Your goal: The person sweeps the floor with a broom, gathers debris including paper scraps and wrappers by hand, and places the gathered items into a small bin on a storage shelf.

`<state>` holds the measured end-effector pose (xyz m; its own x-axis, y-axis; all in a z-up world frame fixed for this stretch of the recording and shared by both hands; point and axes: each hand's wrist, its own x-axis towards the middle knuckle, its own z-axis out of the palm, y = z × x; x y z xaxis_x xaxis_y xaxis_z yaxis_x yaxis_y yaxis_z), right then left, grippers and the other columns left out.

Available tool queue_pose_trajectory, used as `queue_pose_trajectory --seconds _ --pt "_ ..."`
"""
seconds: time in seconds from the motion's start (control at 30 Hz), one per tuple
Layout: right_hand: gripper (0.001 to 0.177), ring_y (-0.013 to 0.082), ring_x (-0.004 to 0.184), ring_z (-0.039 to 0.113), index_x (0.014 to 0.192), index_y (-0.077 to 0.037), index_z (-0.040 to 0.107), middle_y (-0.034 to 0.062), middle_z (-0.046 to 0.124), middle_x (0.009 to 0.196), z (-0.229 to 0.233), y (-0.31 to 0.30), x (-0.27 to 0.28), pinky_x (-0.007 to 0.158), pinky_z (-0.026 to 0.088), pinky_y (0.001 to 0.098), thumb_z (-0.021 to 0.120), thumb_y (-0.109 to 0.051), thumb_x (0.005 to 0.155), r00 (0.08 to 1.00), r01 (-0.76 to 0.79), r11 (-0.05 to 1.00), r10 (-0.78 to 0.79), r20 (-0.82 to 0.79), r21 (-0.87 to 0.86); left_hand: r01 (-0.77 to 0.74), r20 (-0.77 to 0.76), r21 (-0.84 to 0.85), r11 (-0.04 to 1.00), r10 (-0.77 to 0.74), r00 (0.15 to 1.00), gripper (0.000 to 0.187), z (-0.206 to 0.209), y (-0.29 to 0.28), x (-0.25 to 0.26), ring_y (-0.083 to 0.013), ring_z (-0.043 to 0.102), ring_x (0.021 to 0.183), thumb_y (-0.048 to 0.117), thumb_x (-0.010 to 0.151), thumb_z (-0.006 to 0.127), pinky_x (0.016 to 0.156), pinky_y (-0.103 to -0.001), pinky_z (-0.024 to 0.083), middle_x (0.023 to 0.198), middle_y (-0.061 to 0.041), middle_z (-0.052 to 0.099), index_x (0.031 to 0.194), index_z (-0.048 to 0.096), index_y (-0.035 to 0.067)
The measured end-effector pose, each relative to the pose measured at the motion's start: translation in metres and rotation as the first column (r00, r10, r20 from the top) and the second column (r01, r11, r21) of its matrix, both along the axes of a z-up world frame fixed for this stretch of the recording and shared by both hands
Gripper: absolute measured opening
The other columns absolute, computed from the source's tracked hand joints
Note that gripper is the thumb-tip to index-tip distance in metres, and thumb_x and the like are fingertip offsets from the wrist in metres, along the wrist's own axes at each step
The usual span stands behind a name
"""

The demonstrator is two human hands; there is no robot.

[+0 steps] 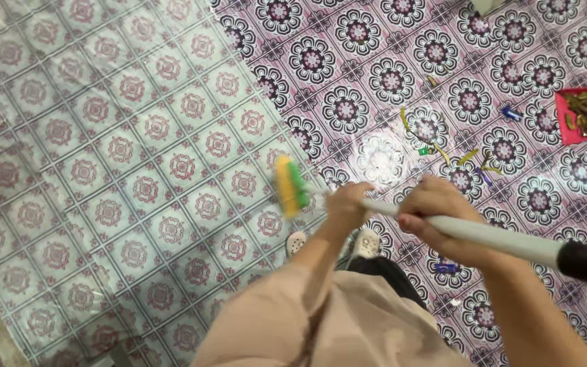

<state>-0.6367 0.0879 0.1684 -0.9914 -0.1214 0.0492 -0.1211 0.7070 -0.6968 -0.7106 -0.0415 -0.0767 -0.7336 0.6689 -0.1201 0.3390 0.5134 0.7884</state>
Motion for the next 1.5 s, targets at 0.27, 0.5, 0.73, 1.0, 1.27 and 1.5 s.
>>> queue_pose_trajectory --seconds 0.27,0.5,0.73,1.0,1.27,1.5 --pt "0.02 0.017 0.11 0.069 0.088 -0.019 0.066 -0.0062 0.068 0.089 0.059 0.057 0.011 0.133 0.027 0.0476 0.058 -0.029 0.102 0.97 0.153 0.963 -0.189 -0.152 -0.223 0.226 -0.271 0.073 0.971 -0.198 0.942 0.02 0.093 0.07 -0.036 -0.0293 0.072 0.075 0.034 0.074 0.075 0.106 -0.069 0.036 0.071 -0.005 0.072 0.084 0.069 0.017" --pt "0.009 0.0197 0.096 0.067 0.091 -0.009 0.068 0.0065 0.071 0.098 -0.076 0.075 -0.042 0.087 0.058 0.033 0.066 -0.013 0.099 0.985 -0.091 0.882 0.011 -0.173 -0.463 0.186 -0.165 -0.351 0.918 -0.256 0.953 0.019 0.034 -0.006 -0.103 -0.0365 0.07 0.081 0.036 0.075 0.073 0.074 -0.052 0.05 0.078 -0.013 0.072 0.081 0.071 0.018" --pt "0.009 0.0198 0.084 0.058 0.088 -0.01 0.069 0.003 0.064 0.084 -0.071 0.119 -0.103 0.08 0.047 0.0354 0.072 -0.018 0.092 0.996 -0.094 0.934 0.085 -0.039 -0.346 0.177 0.083 -0.559 0.81 -0.158 0.984 0.034 -0.032 0.063 -0.135 -0.034 0.067 0.103 0.035 0.072 0.081 0.091 -0.06 0.045 0.102 -0.009 0.073 0.104 0.074 0.026" --pt "0.014 0.0191 0.077 0.054 0.076 -0.012 0.066 0.0012 0.06 0.075 0.042 0.232 -0.152 0.073 0.042 0.0372 0.073 -0.02 0.085 0.995 -0.061 0.998 0.06 -0.083 -0.012 0.049 -0.233 0.067 0.997 -0.032 0.972 0.02 0.053 0.254 -0.152 -0.0275 0.07 0.078 0.027 0.067 0.082 0.102 -0.071 0.031 0.076 -0.003 0.073 0.083 0.073 0.019" --pt "0.017 0.0143 0.084 0.059 0.087 -0.009 0.064 0.0043 0.066 0.088 0.009 0.291 -0.175 0.077 0.052 0.0324 0.063 -0.018 0.102 0.995 0.033 0.809 -0.08 -0.054 -0.587 0.015 -0.354 -0.258 0.966 -0.109 0.929 0.016 0.088 0.232 -0.22 -0.0286 0.064 0.077 0.031 0.08 0.075 0.098 -0.055 0.039 0.07 -0.004 0.067 0.074 0.067 0.018" --pt "0.009 0.0212 0.09 0.062 0.091 -0.009 0.071 0.0036 0.068 0.09 -0.099 0.197 -0.231 0.086 0.049 0.0375 0.074 -0.017 0.092 0.98 -0.035 0.961 -0.02 -0.196 -0.273 -0.163 -0.309 -0.631 0.758 -0.053 0.95 0.04 -0.006 0.146 -0.29 -0.0345 0.06 0.114 0.029 0.058 0.084 0.103 -0.067 0.034 0.106 -0.009 0.068 0.095 0.072 0.021"
